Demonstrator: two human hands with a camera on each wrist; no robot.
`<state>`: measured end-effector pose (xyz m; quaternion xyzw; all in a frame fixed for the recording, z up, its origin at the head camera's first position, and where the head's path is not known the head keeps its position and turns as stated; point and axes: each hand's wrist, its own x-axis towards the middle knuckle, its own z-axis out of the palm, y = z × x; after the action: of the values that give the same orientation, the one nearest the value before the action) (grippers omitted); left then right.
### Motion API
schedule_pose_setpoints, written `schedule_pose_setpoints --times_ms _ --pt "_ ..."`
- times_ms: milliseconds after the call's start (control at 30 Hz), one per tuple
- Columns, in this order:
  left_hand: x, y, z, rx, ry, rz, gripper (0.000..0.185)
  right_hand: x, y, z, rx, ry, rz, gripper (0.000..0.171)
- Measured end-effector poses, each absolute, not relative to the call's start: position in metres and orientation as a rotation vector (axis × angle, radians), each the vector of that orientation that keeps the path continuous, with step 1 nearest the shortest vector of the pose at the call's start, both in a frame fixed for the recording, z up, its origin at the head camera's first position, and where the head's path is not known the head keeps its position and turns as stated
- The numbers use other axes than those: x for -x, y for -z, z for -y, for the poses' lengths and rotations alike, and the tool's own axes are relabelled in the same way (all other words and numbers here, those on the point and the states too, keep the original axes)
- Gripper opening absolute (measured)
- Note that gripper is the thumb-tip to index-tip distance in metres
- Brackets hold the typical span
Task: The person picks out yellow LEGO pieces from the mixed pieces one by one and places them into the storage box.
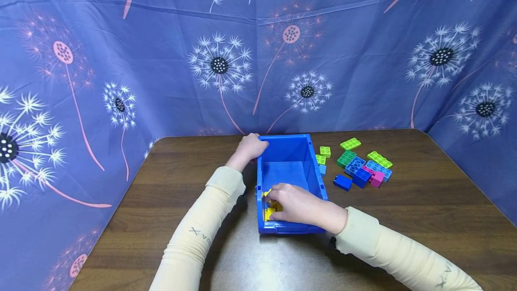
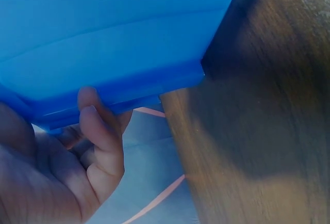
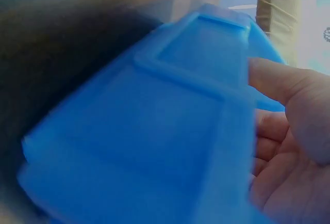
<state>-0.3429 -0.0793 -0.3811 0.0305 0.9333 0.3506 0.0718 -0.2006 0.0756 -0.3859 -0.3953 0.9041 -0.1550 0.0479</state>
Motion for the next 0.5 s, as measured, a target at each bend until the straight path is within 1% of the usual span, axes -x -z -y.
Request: schedule_pose_setpoints --times_ms 233,300,433,500 --pt "0.344 0.377 0.084 -0.095 -1.036 -2.765 0.03 0.202 0.37 -0.082 1.186 0.476 -2.794 0.039" --pt "0.345 0.375 0.086 -0.082 -1.023 -2.742 0.036 0.202 0.364 -0.085 1.179 0.48 -2.811 0.039" --pt "0.346 0.371 0.089 -0.052 -0.992 -2.718 0.054 0.204 0.353 -0.092 1.165 0.485 -2.849 0.037" --pt "0.344 0.369 0.091 -0.049 -0.989 -2.723 0.055 0.204 0.347 -0.096 1.163 0.476 -2.882 0.036"
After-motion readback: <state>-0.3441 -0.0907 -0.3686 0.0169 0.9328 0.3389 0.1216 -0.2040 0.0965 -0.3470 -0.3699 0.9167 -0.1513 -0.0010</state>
